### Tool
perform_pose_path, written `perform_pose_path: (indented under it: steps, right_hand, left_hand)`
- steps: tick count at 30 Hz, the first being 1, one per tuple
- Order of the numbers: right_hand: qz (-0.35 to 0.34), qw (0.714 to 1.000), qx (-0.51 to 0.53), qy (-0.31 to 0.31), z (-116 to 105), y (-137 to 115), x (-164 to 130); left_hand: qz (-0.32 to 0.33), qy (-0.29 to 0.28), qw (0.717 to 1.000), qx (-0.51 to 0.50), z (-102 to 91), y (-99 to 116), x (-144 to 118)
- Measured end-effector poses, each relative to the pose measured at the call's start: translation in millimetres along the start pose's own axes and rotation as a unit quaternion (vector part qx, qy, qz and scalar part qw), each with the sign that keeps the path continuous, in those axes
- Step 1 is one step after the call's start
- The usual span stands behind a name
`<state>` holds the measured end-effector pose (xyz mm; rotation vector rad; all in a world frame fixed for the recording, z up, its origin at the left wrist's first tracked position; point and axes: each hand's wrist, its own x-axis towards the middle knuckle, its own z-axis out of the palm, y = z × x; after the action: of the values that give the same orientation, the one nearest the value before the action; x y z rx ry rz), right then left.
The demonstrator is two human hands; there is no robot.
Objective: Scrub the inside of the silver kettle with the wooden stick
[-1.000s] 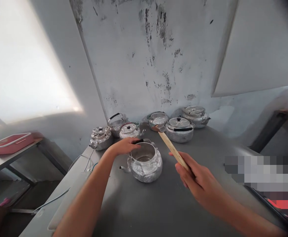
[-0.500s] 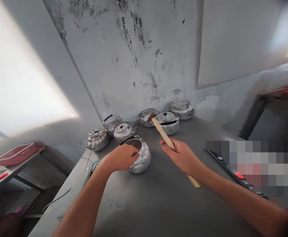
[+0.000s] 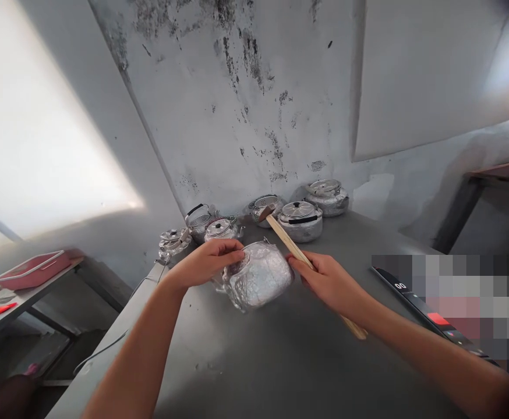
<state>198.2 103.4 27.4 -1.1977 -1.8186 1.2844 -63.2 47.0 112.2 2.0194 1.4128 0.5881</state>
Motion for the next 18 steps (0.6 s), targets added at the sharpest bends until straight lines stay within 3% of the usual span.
perform_pose_path:
  steps: [10,18]
  right_hand:
    - [0.038,0.999,0.015,-0.002,8.2,-0.4,-2.6]
    - [0.054,0.998,0.008,-0.018,15.2,1.1,-6.6]
  left_hand:
    - [-0.058,0.123,0.986,0.092,5.6,-11.8,9.3]
    - [-0.052,0.141,0.986,0.069,7.5,-16.7,15.1]
